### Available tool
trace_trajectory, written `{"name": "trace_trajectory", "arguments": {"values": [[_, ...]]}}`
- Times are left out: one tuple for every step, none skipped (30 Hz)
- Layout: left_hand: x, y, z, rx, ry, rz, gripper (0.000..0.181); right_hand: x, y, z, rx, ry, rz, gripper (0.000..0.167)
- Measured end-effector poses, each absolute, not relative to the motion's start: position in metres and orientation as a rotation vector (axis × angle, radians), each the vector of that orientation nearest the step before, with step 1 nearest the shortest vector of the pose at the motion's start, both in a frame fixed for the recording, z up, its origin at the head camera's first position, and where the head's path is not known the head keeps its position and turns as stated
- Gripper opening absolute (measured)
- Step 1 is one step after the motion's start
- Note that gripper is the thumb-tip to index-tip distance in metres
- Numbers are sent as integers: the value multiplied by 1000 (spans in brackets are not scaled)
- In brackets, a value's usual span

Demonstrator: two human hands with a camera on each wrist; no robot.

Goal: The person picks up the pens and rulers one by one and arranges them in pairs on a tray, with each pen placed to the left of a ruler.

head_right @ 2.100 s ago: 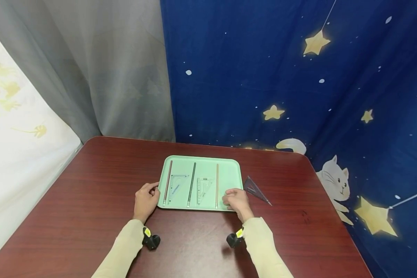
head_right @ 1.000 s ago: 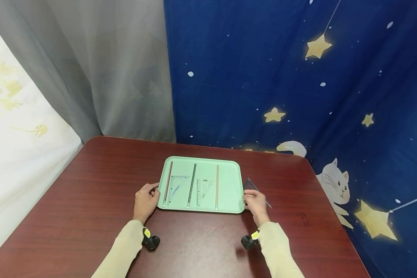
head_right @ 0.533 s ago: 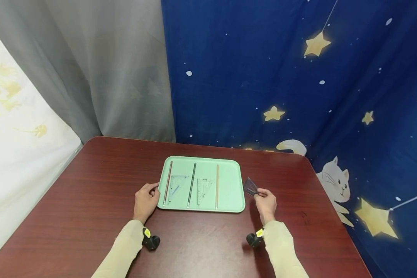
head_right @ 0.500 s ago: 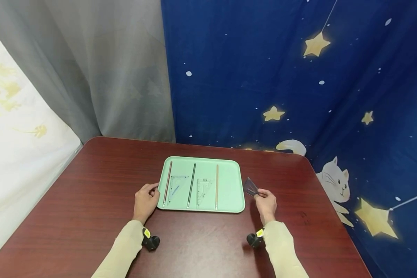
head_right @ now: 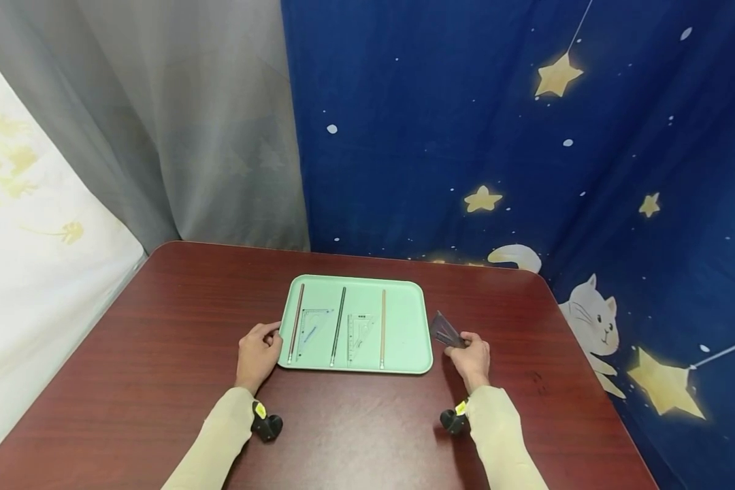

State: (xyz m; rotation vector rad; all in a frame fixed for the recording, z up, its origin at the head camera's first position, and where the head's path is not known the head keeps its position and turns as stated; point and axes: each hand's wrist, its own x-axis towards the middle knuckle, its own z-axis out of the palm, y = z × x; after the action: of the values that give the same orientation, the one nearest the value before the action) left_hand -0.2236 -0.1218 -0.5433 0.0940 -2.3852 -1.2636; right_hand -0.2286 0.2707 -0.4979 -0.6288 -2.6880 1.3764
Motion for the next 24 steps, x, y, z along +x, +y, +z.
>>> {"name": "trace_trajectory", "arguments": {"values": [[-224,-122,-543,94,-2383,-1264,27,-228,271,-498,-607,-2716,1333,57],[-224,-122,-543,93,-2380,-1262,28,-228,271,-498,-589,-2733,1295,58],[-224,-122,-544,94,-2377,-1264,27,-227,272,-497,-575,-2745,1266,59],[-224,-121,-544,94,-2374,-1263,27,-227,272,-498,-570,-2752,1255,60],[-224,-121,-544,95,-2372,-1263,27,-226,273,-498,-567,-2753,1245,60],[-224,-121,-544,97,-2370,-1265,27,-225,274,-499,-572,-2753,1235,59],[-224,-121,-544,96,-2369,-1265,27,-225,274,-499,-578,-2753,1225,59],[-224,-121,-544,95,-2368,-1264,27,-224,274,-499,-588,-2750,1213,58],[-224,-121,-543,94,-2367,-1267,27,-223,274,-500,-602,-2749,1202,56],[-223,-121,-543,92,-2366,-1265,27,-222,275,-501,-615,-2745,1192,55],[-224,-121,-543,89,-2366,-1262,27,-222,275,-501,-624,-2742,1182,53],[-223,-121,-543,87,-2366,-1260,27,-221,275,-501,-634,-2741,1175,51],[-223,-121,-543,88,-2368,-1257,27,-221,275,-501,-642,-2744,1164,49],[-223,-121,-543,87,-2370,-1252,27,-221,275,-501,-650,-2748,1152,47],[-223,-121,-543,89,-2371,-1251,27,-220,275,-501,-656,-2754,1144,46],[-223,-121,-543,91,-2373,-1249,27,-220,275,-502,-662,-2761,1134,45],[-223,-121,-543,93,-2375,-1249,27,-220,275,-501,-668,-2769,1127,44],[-223,-121,-543,96,-2377,-1253,27,-220,276,-501,-675,-2779,1115,43],[-223,-121,-543,98,-2379,-1253,27,-220,276,-501,-681,-2786,1109,43],[-223,-121,-543,96,-2379,-1256,27,-220,276,-501,-687,-2791,1104,43],[-223,-121,-543,97,-2379,-1259,27,-219,276,-501,-692,-2795,1099,43],[-223,-121,-543,96,-2380,-1261,27,-219,277,-501,-697,-2798,1095,43],[-223,-121,-543,95,-2380,-1263,27,-219,277,-500,-698,-2799,1091,43],[-223,-121,-543,94,-2379,-1263,27,-218,277,-500,-696,-2802,1086,43]]}}
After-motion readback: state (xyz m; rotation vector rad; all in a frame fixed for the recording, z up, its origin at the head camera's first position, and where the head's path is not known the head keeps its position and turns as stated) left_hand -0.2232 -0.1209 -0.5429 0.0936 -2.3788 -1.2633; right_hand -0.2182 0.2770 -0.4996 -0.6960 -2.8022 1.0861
